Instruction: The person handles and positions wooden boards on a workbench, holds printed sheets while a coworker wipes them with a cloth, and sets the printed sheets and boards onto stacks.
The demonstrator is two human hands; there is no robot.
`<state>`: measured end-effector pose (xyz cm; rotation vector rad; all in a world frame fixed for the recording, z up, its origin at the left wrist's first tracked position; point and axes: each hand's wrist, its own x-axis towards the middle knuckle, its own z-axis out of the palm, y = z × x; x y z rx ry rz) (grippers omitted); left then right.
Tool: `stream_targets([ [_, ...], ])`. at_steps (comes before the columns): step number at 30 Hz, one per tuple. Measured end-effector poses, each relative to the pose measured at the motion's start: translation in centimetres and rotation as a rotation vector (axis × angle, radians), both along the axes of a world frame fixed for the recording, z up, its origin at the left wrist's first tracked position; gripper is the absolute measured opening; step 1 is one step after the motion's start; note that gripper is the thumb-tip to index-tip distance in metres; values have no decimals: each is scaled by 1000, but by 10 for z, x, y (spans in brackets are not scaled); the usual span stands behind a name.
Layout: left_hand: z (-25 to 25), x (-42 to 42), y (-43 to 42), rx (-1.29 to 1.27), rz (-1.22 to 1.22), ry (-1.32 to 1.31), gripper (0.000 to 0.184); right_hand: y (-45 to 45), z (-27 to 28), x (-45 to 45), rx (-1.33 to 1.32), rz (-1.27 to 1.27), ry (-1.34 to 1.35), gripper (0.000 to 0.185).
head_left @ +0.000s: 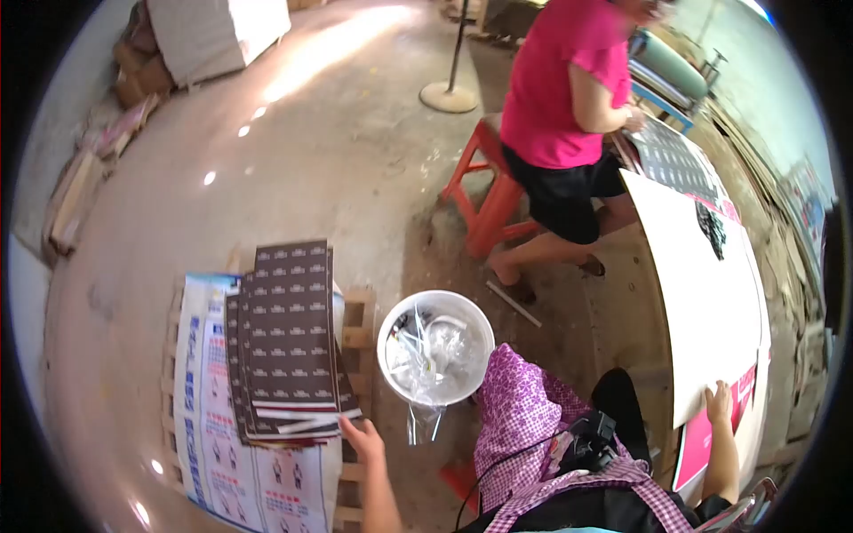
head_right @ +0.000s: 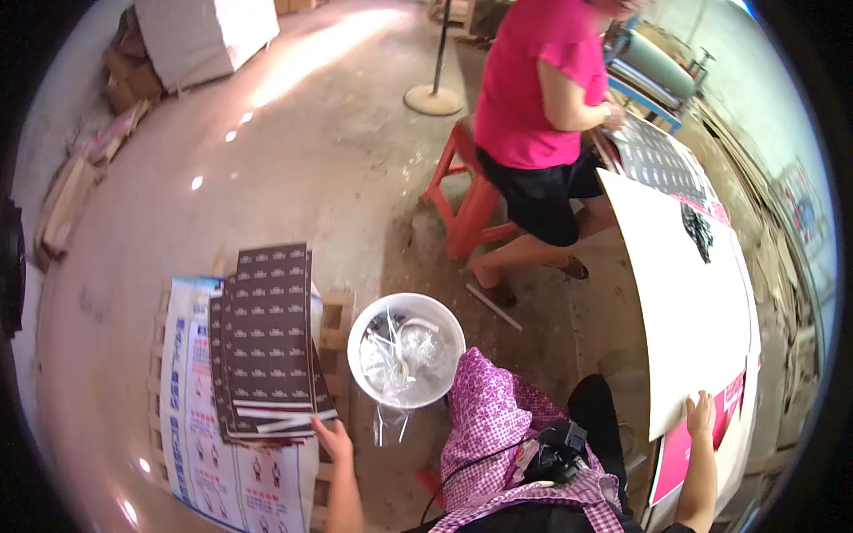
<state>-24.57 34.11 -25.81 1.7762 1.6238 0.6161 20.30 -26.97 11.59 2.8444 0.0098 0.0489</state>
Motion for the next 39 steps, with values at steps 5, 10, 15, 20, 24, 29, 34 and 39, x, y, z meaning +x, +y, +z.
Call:
stream_targets([
  [5, 55, 28, -28, -197, 140, -289, 68, -7, 0, -31, 136, -54, -25, 43],
  [10, 138, 80, 1, -217, 61, -842, 68, -71, -44, -51, 254, 18, -126, 42],
  [15, 210, 140, -10, -295, -325, -1014, 41, -76, -60, -70, 553, -99, -132, 48],
  [20, 212, 178, -83, -361, -712, -927, 30, -53, -42, -83, 567, -72, -163, 49],
  [24, 212, 184, -147, -573, -823, -819, 30, -72, -47, -67, 349, -1, -216, 55],
  [29, 224, 194, -182, -659, -912, -751, 30, -71, -12, -75, 318, -185, 32, 45],
  [34, 259, 223, -209, -720, -1060, -617, 30, -92, -17, -77, 282, -44, 8, 36],
  [39, 271, 267, -251, -845, -1233, -491, 30, -106, -27, -78, 368, 79, -19, 62],
])
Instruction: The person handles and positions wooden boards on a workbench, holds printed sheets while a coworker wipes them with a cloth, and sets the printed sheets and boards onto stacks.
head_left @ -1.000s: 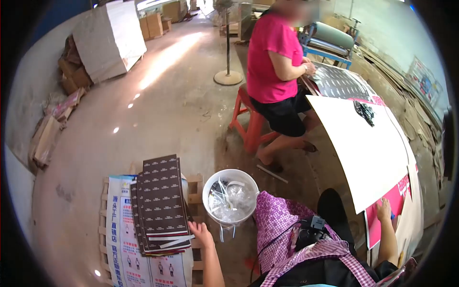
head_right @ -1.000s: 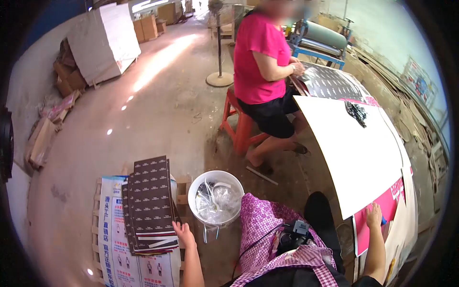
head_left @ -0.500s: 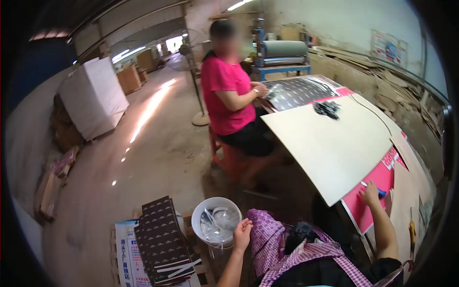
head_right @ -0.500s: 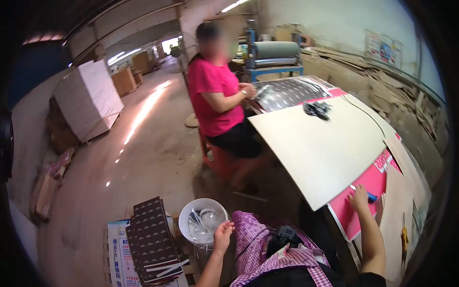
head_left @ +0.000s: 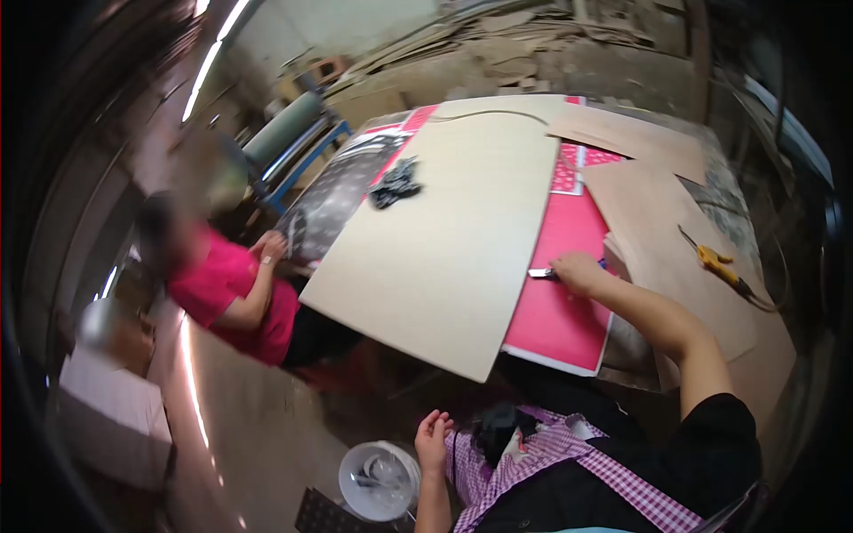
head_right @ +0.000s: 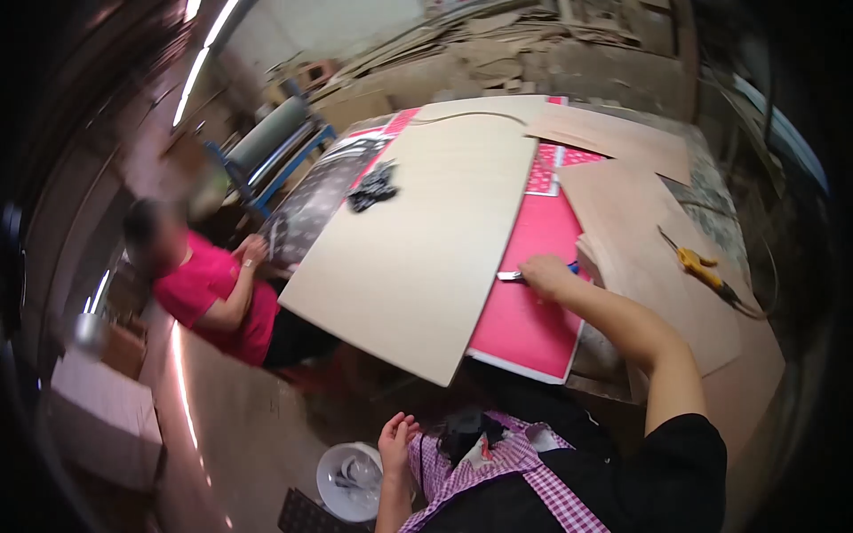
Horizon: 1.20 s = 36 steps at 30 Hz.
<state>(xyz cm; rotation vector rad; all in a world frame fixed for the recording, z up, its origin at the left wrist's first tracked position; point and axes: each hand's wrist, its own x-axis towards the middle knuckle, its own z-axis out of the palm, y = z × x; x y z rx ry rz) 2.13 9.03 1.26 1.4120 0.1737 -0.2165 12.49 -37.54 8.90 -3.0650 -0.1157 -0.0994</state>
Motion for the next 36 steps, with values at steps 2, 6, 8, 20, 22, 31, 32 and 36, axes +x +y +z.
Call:
stream_targets([
  [2, 7, 20, -18, 13, -55, 48, 34, 0, 20, -3, 1, 76, 28, 52],
  [6, 14, 53, -48, -71, -31, 150, 39, -2, 64, -1, 413, -91, -117, 45],
  [8, 2, 69, -50, -168, -110, 151, 44, -24, 94, 3, 565, -28, -299, 38],
  [20, 21, 35, -59, 212, 214, 63, 32, -354, 89, 49, -15, -628, -484, 35],
  [22, 60, 36, -92, 356, 181, -133, 21, -408, 65, 29, -138, -690, -449, 31],
  [31, 112, 176, -316, 243, -632, -349, 21, -495, -29, -61, 64, -1121, -186, 31],
  [32, 120, 183, -355, 293, -701, -389, 24, -476, -22, -69, 102, -1096, -216, 33],
  [36, 99, 199, -469, 263, -851, -167, 51, -429, 10, -96, 284, -947, -463, 34],
])
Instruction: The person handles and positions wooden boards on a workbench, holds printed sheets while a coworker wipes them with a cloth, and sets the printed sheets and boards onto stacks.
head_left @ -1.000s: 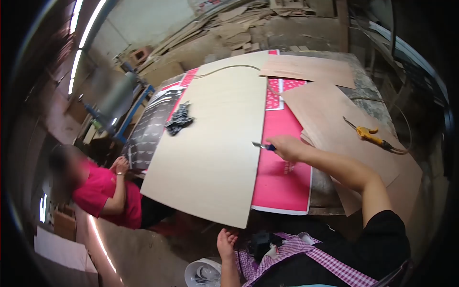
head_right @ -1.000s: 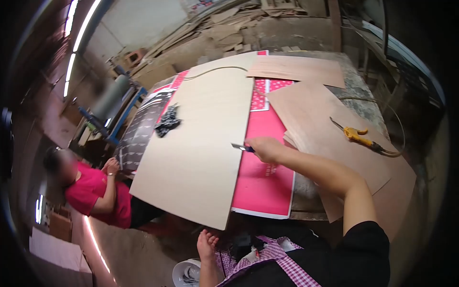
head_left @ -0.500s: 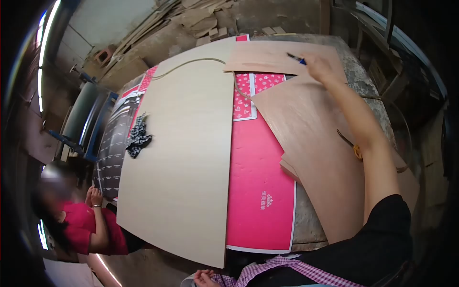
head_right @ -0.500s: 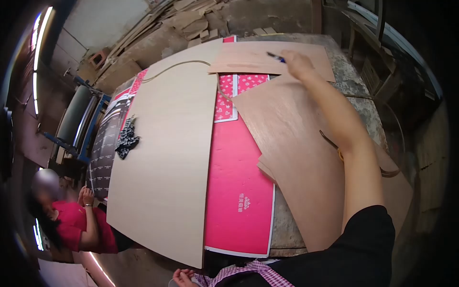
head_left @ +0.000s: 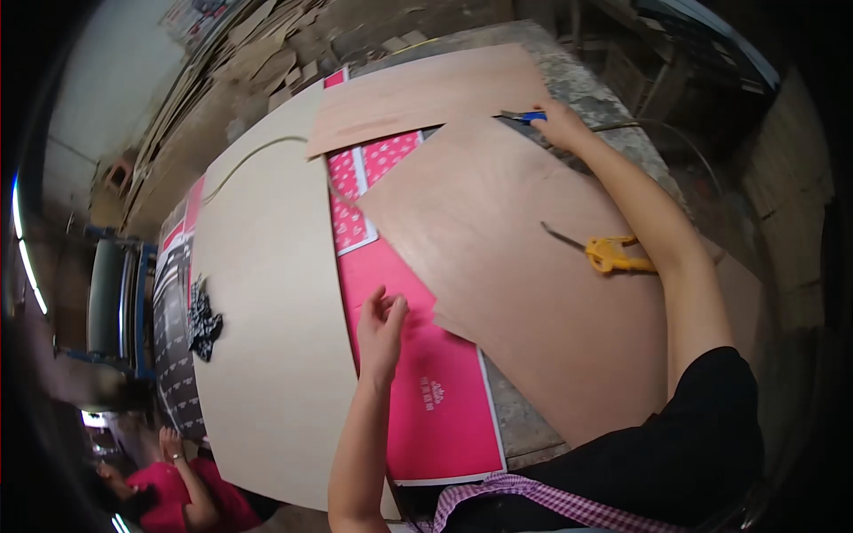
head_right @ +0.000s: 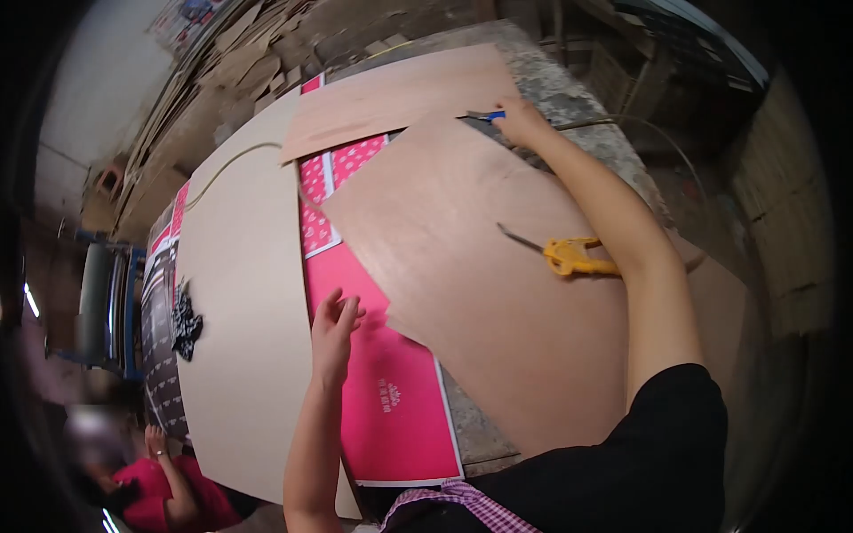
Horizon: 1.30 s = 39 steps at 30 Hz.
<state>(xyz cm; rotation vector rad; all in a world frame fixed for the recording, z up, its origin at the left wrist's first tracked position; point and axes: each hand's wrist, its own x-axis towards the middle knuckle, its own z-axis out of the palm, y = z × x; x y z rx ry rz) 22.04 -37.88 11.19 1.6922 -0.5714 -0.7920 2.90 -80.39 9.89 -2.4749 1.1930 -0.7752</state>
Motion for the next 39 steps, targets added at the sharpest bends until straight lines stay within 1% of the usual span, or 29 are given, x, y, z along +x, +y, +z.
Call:
stream_targets([
  [1, -1, 0, -20, 69, -21, 43, 58, 21, 20, -14, 50, 35, -30, 34],
  [2, -3, -2, -35, 97, -29, 114, 51, 45, 36, -32, 156, 116, -104, 36],
  [3, -6, -2, -47, 93, -38, 112, 51, 68, 54, -54, 190, 195, 23, 38],
  [4, -10, 0, -54, 128, -48, 202, 44, 94, 69, -76, 227, 277, 149, 39],
  [5, -16, 2, -59, 168, -55, 290, 38, 124, 77, -103, 175, 332, 239, 41],
  [6, -24, -1, -63, 111, -10, 282, 27, 151, 83, -131, 127, 382, 325, 43],
  [7, -29, -6, -64, 125, -23, 275, 27, 177, 96, -154, 144, 384, 433, 48],
  [8, -32, -11, -66, -4, 31, 283, 26, 195, 103, -172, 156, 386, 541, 53],
  [9, -30, -16, -67, -137, 89, 290, 25, 203, 94, -188, 160, 379, 531, 53],
  [10, -23, -22, -65, -215, 123, 281, 21, 208, 80, -203, 134, 397, 376, 56],
  [11, -15, -27, -60, -219, 119, 268, 21, 210, 69, -214, 101, 415, 218, 59],
  [12, 2, -34, -51, -287, 118, 285, 21, 211, 66, -218, 153, 391, 155, 57],
  [14, 28, -48, -28, -379, 108, 316, 20, 205, 53, -221, 82, 392, 111, 54],
  [16, 23, -52, -1, -453, 136, 321, 21, 211, 59, -219, 12, 413, 86, 51],
  [17, 18, -52, 13, -465, 188, 335, 22, 216, 65, -215, -17, 368, 81, 48],
  [19, 0, -44, 40, -450, 270, 335, 26, 234, 79, -200, -58, 349, -1, 42],
  [20, -10, -43, 49, -377, 356, 391, 30, 241, 85, -191, -64, 391, 1, 42],
  [22, -31, -43, 63, -388, 344, 637, 32, 250, 100, -176, 59, 571, 332, 33],
  [23, -40, -45, 67, -385, 335, 686, 33, 263, 107, -165, 174, 648, 430, 24],
  [25, -59, -48, 69, -359, 340, 668, 34, 301, 128, -143, 164, 690, 620, 20],
  [26, -71, -48, 69, -320, 307, 604, 36, 315, 137, -130, 202, 661, 633, 21],
  [27, -67, -55, 73, -299, 315, 609, 35, 318, 139, -121, 187, 670, 639, 21],
  [30, -68, -56, 78, -257, 301, 607, 31, 300, 126, -87, -76, 660, 405, 25],
  [32, -52, -66, 79, -274, 294, 523, 29, 292, 127, -69, -110, 455, 646, 26],
  [33, -48, -69, 81, -274, 294, 521, 29, 280, 123, -65, -31, 418, 692, 31],
  [35, -42, -69, 87, -195, 234, 540, 30, 250, 119, -71, -4, 289, 665, 34],
  [36, -44, -70, 87, -203, 243, 539, 30, 243, 131, -82, -36, 195, 690, 35],
  [38, -58, -81, 88, -455, 272, 608, 32, 217, 142, -118, -52, 259, 717, 38],
  [39, -60, -89, 89, -497, 260, 686, 35, 221, 158, -133, 33, 202, 828, 38],
])
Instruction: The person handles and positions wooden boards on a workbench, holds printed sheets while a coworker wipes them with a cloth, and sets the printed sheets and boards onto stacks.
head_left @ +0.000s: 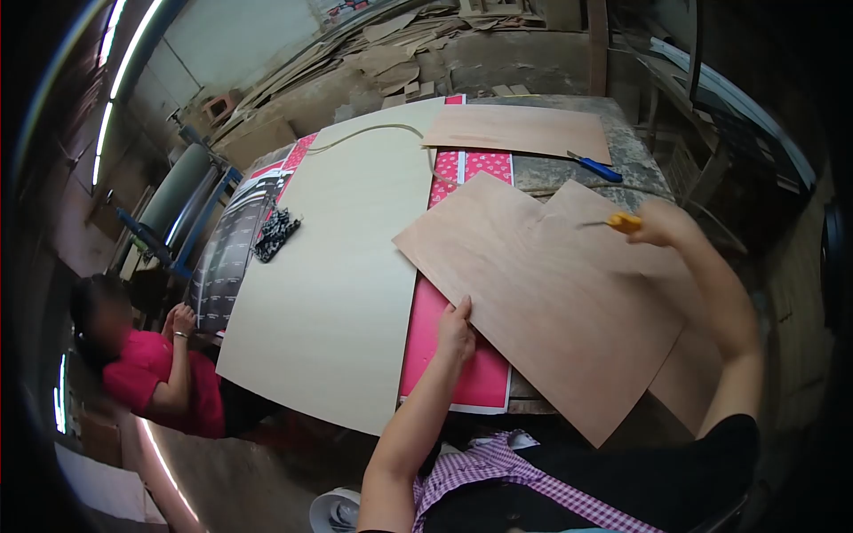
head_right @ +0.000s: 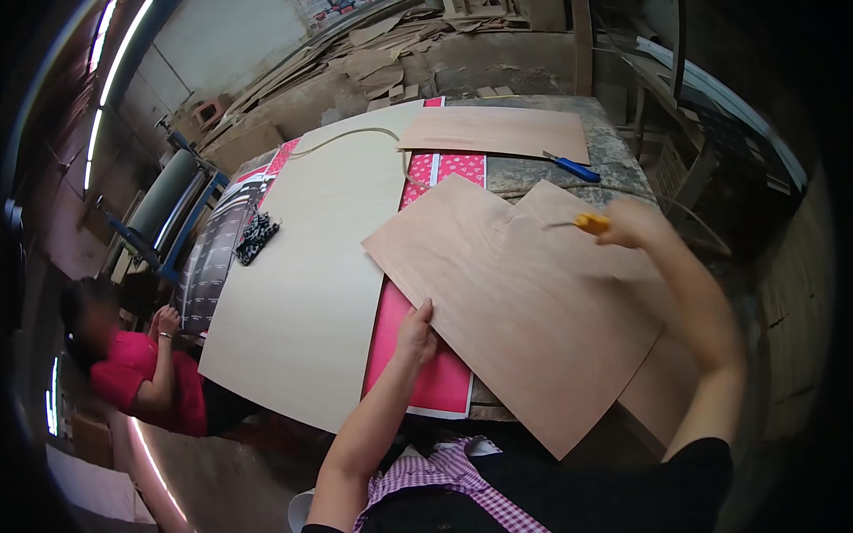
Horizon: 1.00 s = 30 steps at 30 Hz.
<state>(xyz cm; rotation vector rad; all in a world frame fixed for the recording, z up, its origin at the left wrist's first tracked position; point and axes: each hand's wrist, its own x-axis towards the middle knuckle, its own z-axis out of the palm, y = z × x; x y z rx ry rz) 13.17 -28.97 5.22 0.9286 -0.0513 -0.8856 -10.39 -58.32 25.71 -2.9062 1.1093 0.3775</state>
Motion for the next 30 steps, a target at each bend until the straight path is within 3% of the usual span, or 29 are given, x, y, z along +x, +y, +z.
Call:
stream_targets([
  [2, 3, -21, 2, 21, -126, 157, 39, 3, 19, -42, 104, -108, 171, 39],
  [3, 7, -37, 3, 77, -203, 96, 49, 4, 21, -62, 169, -129, 225, 40],
  [5, 21, -63, 7, 106, -334, 135, 52, 19, 28, -88, 258, -109, 397, 40],
  [8, 24, -68, 0, 89, -295, 147, 52, 49, 20, -100, 564, -14, 365, 45],
  [10, 15, -71, 5, 102, -252, 103, 51, 81, 16, -80, 503, 201, 358, 45],
  [12, 6, -69, 0, 49, -236, 58, 49, 91, -1, -62, 504, 354, 219, 42],
  [15, 3, -75, 2, 26, -175, 11, 46, 85, -18, -39, 434, 131, -198, 34],
  [16, 0, -74, 4, 14, -208, 9, 46, 81, -15, -35, 387, 256, -132, 32],
  [18, -2, -74, 6, 5, -182, -82, 43, 91, 9, -20, 428, 227, 185, 33],
  [19, -4, -75, 6, -42, -158, -120, 43, 88, 9, -16, 518, 237, 159, 32],
  [21, 7, -79, 10, -106, -96, -189, 42, 73, -18, -20, 728, 22, -373, 26],
  [24, 27, -72, 23, -124, -45, -332, 47, 38, -37, -7, 5, 104, -564, 21],
  [25, 34, -67, 32, -116, -11, -333, 47, 21, -47, -3, -91, 103, -592, 22],
  [26, 42, -61, 41, -127, 14, -322, 46, 4, -56, 3, -188, 98, -625, 23],
  [30, 71, -18, 102, -65, 217, -352, 40, -41, -100, 27, -143, 123, -574, 36],
])
